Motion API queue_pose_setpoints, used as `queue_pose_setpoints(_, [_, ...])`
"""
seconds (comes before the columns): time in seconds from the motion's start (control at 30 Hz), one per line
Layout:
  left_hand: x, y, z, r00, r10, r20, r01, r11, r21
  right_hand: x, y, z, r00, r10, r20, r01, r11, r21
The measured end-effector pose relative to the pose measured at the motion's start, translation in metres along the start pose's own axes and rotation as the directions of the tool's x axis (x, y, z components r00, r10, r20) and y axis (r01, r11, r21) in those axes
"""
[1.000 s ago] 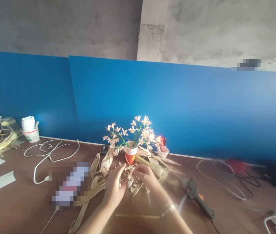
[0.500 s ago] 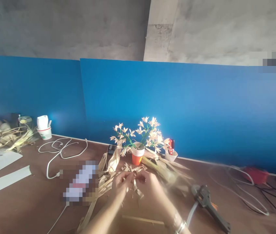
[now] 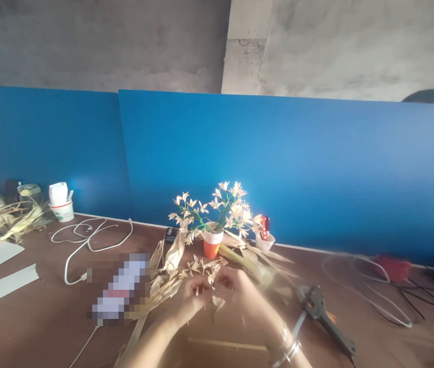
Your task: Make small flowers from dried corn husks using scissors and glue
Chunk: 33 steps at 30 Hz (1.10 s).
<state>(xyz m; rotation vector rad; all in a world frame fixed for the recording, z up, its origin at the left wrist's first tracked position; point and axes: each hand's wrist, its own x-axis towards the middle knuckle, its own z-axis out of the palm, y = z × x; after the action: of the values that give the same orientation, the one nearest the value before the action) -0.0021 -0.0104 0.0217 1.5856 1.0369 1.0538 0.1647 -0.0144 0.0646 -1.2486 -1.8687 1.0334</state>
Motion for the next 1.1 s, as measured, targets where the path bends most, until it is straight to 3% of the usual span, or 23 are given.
queue_pose_setpoints(0.13, [0.001,-0.006,0.004,0.968,0.155,-0.197,-0.129,0.982,0.141,0.003,0.006,0.003,0.994,0.104,-0.014,-0.098,0.968,0.229])
queue_pose_setpoints(0.27, [-0.001,-0.007,0.003,0.935,0.284,-0.211,-0.243,0.949,0.201,0.001,-0.001,0.005,0.982,0.143,0.126,-0.182,0.905,0.385])
queue_pose_setpoints(0.4, [-0.001,-0.006,0.001,0.919,0.331,-0.215,-0.300,0.940,0.162,0.001,0.001,0.005,0.962,0.161,0.221,-0.246,0.863,0.441])
queue_pose_setpoints(0.67, [0.001,-0.012,0.001,0.919,0.319,-0.234,-0.319,0.947,0.040,0.003,0.014,0.008,0.967,0.108,0.233,-0.214,0.838,0.502])
queue_pose_setpoints(0.9, [0.000,-0.008,0.001,0.931,0.316,-0.181,-0.316,0.948,0.033,0.002,0.011,0.010,0.957,0.126,0.260,-0.252,0.803,0.540])
queue_pose_setpoints(1.1, [-0.003,-0.006,0.003,0.945,0.283,-0.162,-0.269,0.958,0.103,0.003,0.010,0.013,0.984,0.139,0.110,-0.176,0.846,0.504])
